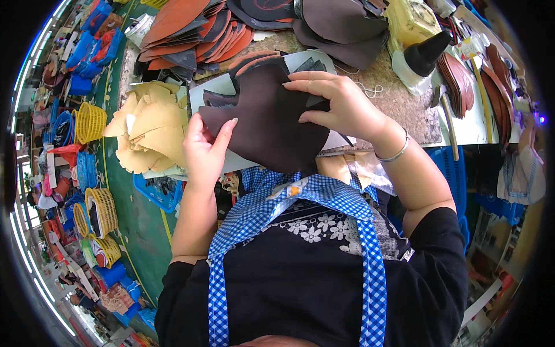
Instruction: Assembling and reinforcing leather shoe upper components using adhesive tape and a smoothing tool in a factory workshop.
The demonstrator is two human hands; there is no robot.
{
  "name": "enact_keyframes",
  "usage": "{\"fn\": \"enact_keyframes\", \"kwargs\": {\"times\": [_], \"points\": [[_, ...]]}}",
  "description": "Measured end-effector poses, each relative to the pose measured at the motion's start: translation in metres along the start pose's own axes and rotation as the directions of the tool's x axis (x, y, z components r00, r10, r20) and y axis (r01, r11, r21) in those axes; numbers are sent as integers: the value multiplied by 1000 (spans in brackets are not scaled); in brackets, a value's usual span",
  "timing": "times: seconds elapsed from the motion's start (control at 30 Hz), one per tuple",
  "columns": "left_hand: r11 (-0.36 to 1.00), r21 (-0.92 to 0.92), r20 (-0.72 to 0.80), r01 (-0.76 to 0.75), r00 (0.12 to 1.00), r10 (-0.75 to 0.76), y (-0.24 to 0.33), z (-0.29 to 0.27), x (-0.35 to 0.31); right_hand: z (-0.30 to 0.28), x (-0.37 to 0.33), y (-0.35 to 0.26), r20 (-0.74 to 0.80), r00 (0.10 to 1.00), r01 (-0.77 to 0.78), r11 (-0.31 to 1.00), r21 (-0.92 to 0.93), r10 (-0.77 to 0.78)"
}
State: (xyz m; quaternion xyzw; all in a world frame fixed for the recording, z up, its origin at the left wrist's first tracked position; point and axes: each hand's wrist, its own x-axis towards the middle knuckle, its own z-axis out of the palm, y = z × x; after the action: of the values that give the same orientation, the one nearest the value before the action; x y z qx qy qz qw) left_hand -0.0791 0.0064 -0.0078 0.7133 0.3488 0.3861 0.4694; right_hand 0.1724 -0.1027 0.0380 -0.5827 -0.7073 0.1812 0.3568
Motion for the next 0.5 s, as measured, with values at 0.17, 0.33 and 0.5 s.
{"fn": "enact_keyframes", "kwargs": {"times": [0.17, 0.33, 0.5], "points": [[999, -19, -6, 50, 999, -51, -13, 7, 5, 6, 6, 11, 39, 999, -33, 999, 10, 32], [996, 60, 10, 71, 997, -72, -20, 5, 9, 7, 10, 17, 62, 994, -89, 995, 41, 87], [855, 504, -28, 121, 992, -124, 11, 9, 9, 7, 11, 23, 88, 987, -133, 991, 13, 132]]}}
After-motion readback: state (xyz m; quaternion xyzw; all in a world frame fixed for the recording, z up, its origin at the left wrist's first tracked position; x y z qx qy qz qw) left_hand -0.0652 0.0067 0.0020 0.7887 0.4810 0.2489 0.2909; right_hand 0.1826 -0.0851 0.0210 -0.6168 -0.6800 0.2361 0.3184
